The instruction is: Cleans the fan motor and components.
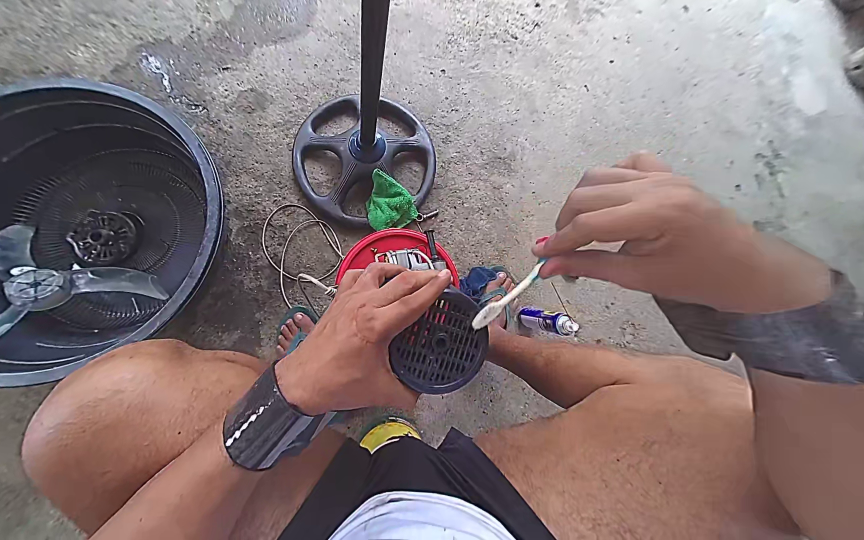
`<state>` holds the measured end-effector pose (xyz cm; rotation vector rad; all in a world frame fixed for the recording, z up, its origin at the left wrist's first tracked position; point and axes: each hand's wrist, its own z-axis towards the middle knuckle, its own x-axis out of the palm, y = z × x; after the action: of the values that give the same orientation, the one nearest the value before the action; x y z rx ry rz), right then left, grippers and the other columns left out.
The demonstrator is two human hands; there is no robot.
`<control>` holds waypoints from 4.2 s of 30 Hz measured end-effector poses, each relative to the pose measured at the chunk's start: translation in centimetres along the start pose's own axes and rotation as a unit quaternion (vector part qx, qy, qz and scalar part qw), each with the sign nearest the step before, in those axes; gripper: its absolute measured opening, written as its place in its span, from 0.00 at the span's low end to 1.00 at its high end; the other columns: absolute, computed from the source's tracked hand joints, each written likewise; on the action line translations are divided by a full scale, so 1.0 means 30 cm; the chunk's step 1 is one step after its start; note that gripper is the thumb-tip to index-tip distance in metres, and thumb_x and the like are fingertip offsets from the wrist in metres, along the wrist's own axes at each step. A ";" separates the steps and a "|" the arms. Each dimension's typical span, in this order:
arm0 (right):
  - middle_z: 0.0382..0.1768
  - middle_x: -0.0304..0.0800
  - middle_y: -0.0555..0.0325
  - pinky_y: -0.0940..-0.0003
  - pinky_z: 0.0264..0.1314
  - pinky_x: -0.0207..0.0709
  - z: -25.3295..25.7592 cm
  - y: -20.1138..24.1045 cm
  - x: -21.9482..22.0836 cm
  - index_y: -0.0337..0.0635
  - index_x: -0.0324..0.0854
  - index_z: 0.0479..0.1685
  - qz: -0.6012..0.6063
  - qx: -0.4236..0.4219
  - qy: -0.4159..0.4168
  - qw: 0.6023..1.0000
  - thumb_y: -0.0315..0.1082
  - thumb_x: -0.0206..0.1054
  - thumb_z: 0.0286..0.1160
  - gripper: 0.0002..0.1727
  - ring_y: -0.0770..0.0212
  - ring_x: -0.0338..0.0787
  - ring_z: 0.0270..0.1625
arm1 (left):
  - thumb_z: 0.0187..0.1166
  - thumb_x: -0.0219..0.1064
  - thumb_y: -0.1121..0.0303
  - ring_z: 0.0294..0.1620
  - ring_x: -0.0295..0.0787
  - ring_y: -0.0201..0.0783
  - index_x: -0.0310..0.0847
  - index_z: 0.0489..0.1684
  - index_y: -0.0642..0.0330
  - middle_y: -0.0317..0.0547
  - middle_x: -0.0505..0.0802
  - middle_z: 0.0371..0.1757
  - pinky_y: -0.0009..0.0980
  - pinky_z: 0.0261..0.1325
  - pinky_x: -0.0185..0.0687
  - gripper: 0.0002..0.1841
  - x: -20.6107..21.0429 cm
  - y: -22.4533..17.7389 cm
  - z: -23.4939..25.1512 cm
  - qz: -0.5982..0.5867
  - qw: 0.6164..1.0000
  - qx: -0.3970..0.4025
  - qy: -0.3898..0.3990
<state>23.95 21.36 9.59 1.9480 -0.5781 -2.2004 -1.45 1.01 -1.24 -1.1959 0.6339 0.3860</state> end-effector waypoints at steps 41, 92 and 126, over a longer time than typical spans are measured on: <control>0.23 0.83 0.70 0.53 0.49 0.69 0.068 0.092 0.054 0.60 0.96 0.35 -0.011 -0.044 -0.018 0.999 0.52 0.70 0.78 0.13 0.64 0.82 0.35 | 0.38 0.86 0.41 0.76 0.73 0.39 0.70 0.86 0.42 0.28 0.81 0.79 0.49 0.70 0.69 0.59 0.006 -0.010 0.015 0.001 1.000 -0.011 0.005; 0.21 0.80 0.76 0.61 0.47 0.65 0.061 0.086 0.132 0.62 0.94 0.30 0.055 -0.077 0.033 0.995 0.56 0.68 0.77 0.15 0.70 0.79 0.34 | 0.39 0.83 0.33 0.76 0.74 0.41 0.70 0.86 0.44 0.32 0.83 0.77 0.51 0.70 0.68 0.59 0.006 -0.005 0.012 0.017 1.000 -0.004 -0.015; 0.27 0.88 0.74 0.58 0.53 0.70 0.003 -0.028 0.089 0.59 0.96 0.32 0.104 0.009 -0.070 0.992 0.53 0.74 0.72 0.12 0.70 0.84 0.40 | 0.41 0.86 0.34 0.80 0.72 0.40 0.69 0.87 0.45 0.33 0.80 0.81 0.52 0.78 0.67 0.61 -0.029 0.030 0.010 -0.035 0.999 -0.029 0.005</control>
<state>23.59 21.19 6.81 1.6633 -0.7847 -2.2177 -2.57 1.64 -1.29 -1.2726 0.5915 0.3420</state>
